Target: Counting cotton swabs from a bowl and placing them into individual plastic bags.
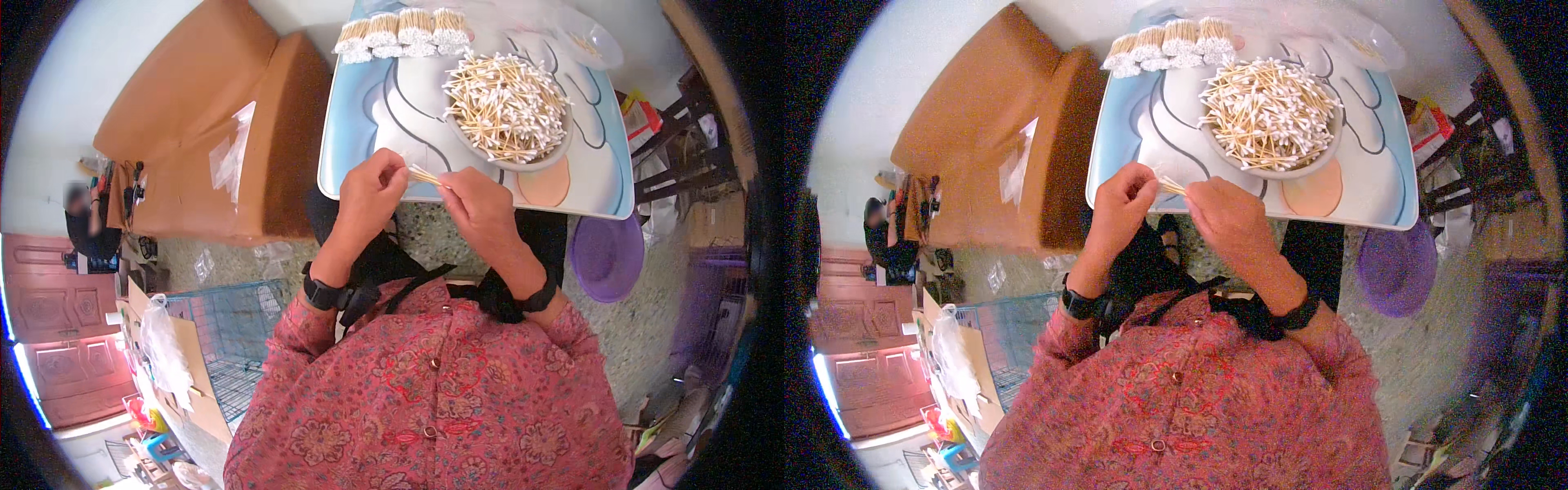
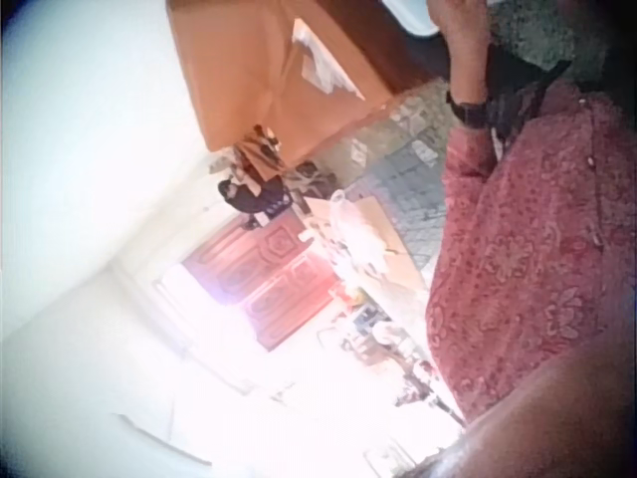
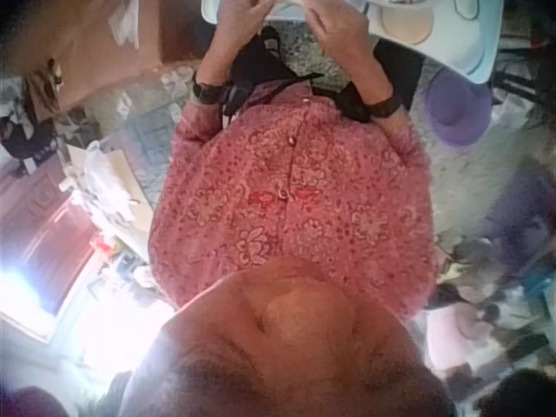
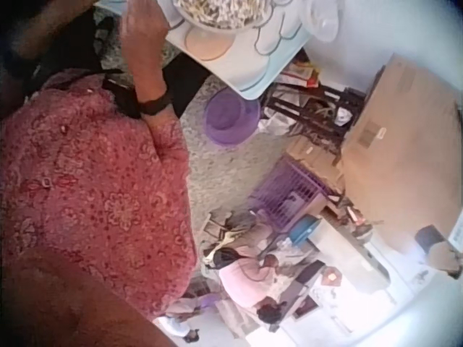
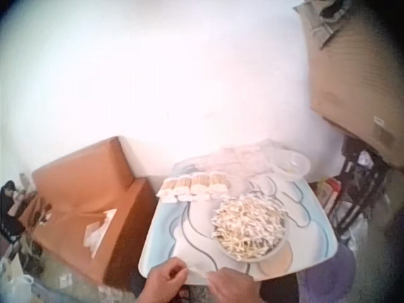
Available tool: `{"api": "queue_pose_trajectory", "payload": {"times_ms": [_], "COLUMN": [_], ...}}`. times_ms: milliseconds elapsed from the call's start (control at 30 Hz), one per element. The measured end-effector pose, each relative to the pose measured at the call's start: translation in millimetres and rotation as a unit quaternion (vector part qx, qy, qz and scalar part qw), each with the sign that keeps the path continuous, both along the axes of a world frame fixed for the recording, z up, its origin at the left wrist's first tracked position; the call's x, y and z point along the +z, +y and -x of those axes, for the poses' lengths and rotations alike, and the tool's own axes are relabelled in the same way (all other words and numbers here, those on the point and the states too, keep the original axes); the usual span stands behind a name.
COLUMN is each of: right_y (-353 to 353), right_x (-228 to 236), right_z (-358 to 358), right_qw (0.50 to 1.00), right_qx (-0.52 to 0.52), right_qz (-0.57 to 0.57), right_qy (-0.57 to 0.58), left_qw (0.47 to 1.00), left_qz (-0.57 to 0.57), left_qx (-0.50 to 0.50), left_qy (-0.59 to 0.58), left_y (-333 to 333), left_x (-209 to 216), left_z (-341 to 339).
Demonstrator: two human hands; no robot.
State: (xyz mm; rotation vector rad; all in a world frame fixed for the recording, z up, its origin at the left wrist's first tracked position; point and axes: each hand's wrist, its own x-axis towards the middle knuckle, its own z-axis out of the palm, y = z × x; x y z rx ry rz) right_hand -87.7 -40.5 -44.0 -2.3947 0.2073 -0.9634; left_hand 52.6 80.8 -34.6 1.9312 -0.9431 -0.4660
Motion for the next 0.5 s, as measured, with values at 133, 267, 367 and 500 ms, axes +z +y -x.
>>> {"api": "queue_pose_trajectory", "payload": {"times_ms": [133, 267, 367, 500], "right_y": [-1.6, -0.4, -1.8, -0.9], "right_x": [1.0, 5.5, 1.1, -2.1], "right_z": [-7.3, -9.6, -9.9, -12.6], "right_qw": [0.999, 1.0, 1.0, 1.0], "right_qx": [0.003, -0.004, -0.014, -0.006], "right_qz": [-0.019, -0.007, -0.003, -0.004], "right_qy": [-0.03, 0.007, 0.0, -0.02], "left_qw": [0.985, 0.982, 0.977, 0.977], "left_qz": [0.059, 0.148, 0.125, 0.125], "left_qx": [0.004, 0.016, 0.018, 0.013], "left_qy": [-0.161, 0.116, 0.171, 0.17], "left_y": [-1.5, 6.1, 7.0, 3.9], "left_x": [-0.5, -21.4, -23.3, -19.6], "left_z": [-6.0, -23.8, -24.4, -22.9]}}
